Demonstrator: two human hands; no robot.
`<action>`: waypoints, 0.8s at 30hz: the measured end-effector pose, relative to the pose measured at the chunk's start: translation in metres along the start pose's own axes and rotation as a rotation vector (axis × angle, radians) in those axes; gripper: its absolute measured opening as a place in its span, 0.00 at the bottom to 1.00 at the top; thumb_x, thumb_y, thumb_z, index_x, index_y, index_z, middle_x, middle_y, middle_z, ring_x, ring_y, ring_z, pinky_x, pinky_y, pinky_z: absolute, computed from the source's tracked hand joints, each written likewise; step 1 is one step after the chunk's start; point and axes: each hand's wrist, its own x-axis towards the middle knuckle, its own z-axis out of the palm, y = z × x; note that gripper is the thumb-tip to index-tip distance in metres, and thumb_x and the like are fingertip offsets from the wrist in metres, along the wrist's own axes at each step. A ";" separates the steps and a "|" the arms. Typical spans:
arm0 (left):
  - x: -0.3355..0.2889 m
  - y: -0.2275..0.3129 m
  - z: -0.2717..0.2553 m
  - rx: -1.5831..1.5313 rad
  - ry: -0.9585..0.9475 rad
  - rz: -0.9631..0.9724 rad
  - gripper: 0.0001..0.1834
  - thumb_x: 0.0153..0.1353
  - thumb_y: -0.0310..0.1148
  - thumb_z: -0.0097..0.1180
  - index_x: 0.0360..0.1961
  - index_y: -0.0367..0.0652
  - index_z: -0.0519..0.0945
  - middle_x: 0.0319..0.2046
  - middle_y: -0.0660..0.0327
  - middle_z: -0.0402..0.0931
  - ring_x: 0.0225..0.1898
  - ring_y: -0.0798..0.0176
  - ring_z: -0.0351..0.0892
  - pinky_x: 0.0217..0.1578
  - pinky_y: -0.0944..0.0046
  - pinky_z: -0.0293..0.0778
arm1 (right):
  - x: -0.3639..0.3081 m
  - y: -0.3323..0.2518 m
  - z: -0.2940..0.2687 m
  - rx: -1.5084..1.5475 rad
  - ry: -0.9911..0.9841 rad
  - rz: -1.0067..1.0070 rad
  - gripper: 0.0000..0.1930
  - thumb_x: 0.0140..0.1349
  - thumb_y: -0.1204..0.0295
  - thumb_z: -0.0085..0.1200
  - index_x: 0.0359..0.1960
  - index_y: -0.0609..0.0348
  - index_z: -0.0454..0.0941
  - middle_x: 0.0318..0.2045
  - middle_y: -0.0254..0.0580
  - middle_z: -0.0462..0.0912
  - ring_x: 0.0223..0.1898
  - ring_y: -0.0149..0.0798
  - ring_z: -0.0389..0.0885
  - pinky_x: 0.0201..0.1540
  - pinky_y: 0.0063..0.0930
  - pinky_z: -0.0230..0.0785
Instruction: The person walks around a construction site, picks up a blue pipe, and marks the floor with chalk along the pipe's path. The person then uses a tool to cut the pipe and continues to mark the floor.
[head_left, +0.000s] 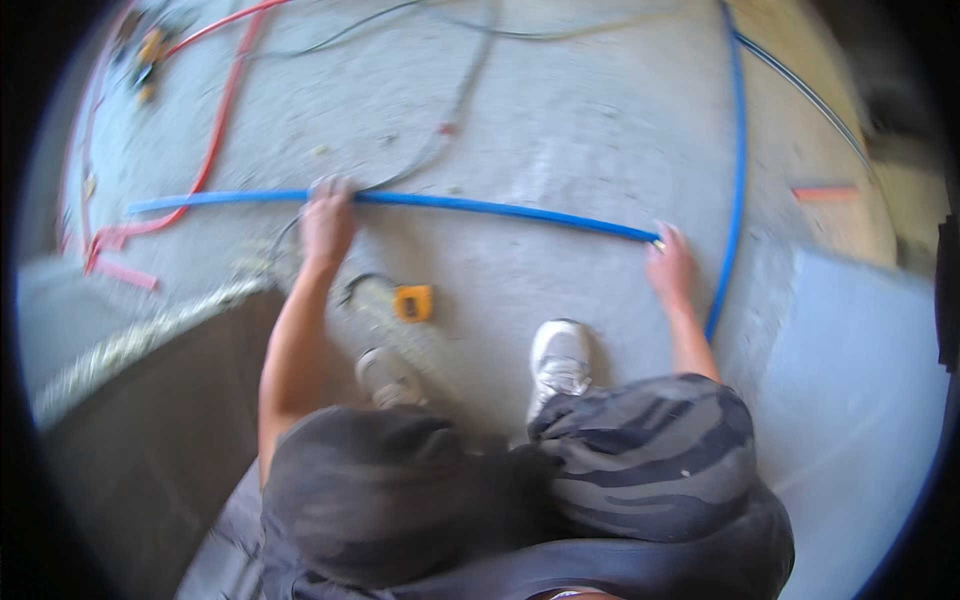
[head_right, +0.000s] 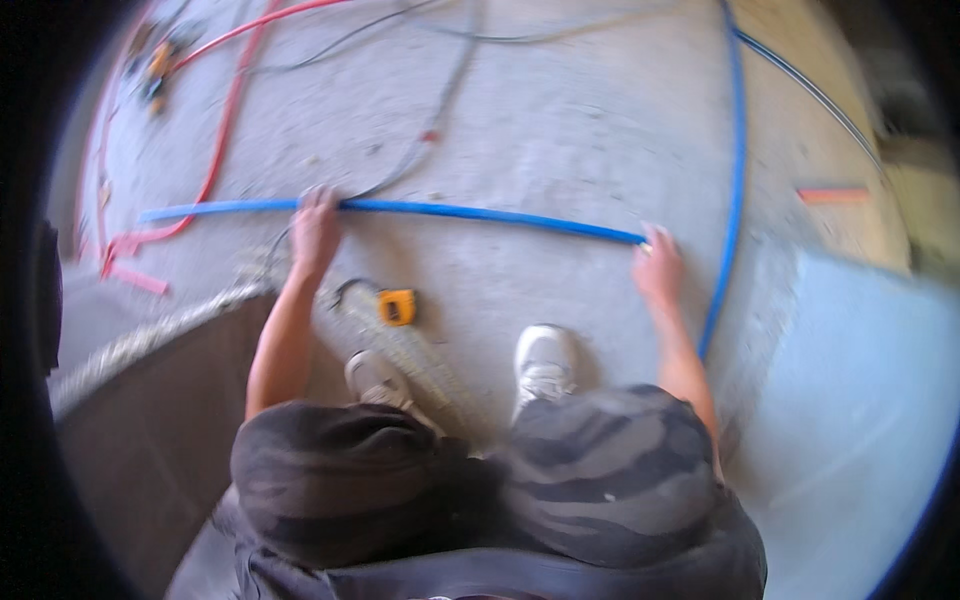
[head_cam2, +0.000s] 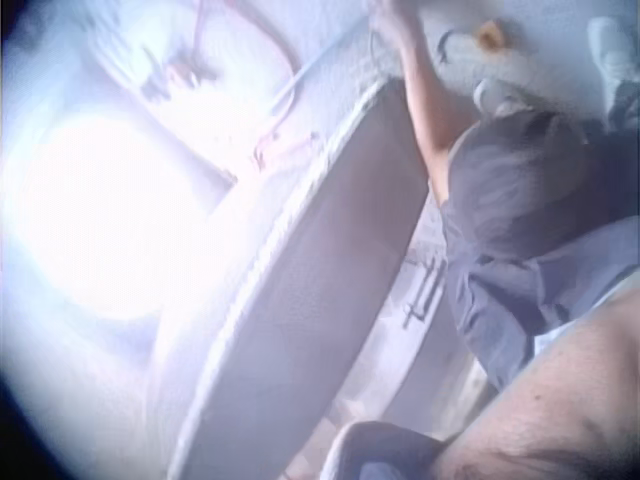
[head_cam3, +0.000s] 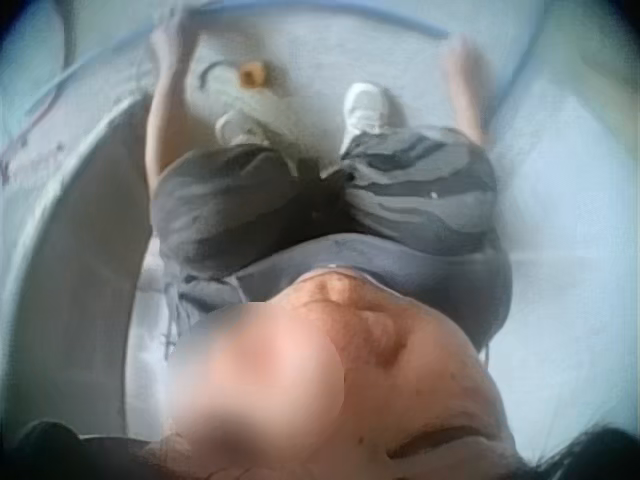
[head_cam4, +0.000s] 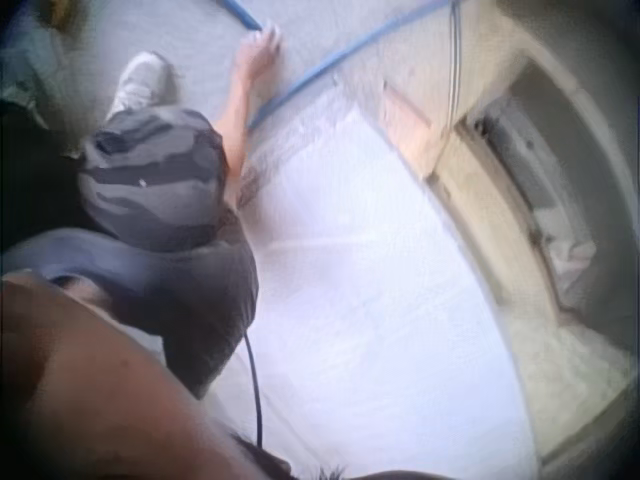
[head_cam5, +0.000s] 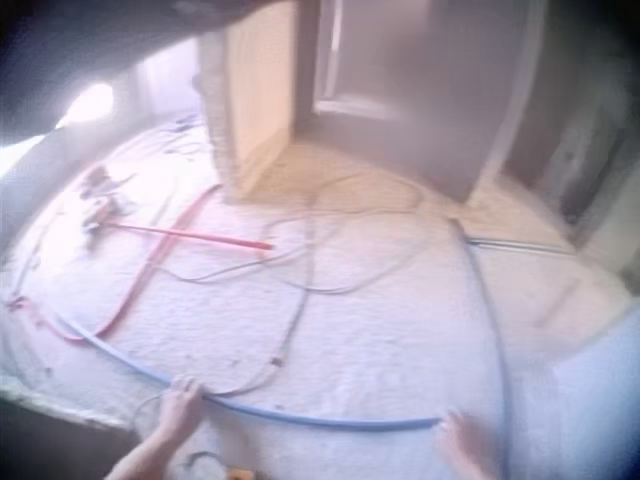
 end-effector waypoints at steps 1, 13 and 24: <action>0.002 0.008 -0.004 -0.018 0.026 0.024 0.20 0.48 0.19 0.48 0.45 0.38 0.75 0.50 0.49 0.73 0.55 0.43 0.70 0.53 0.50 0.71 | -0.003 0.011 0.003 -0.004 0.033 -0.034 0.21 0.57 0.71 0.54 0.55 0.52 0.74 0.53 0.48 0.75 0.53 0.53 0.75 0.52 0.44 0.71; 0.000 0.017 -0.016 0.061 -0.007 0.065 0.25 0.52 0.20 0.53 0.54 0.35 0.74 0.54 0.48 0.72 0.58 0.44 0.68 0.57 0.50 0.67 | -0.010 -0.014 -0.008 0.041 0.073 0.077 0.18 0.58 0.73 0.49 0.52 0.51 0.73 0.51 0.39 0.76 0.40 0.51 0.82 0.39 0.45 0.74; -0.001 0.002 -0.007 0.038 -0.024 0.078 0.21 0.54 0.21 0.53 0.51 0.36 0.75 0.49 0.50 0.75 0.54 0.46 0.71 0.53 0.51 0.70 | -0.015 0.004 -0.004 0.031 0.008 0.085 0.17 0.54 0.78 0.49 0.47 0.53 0.77 0.49 0.36 0.78 0.41 0.50 0.81 0.40 0.45 0.73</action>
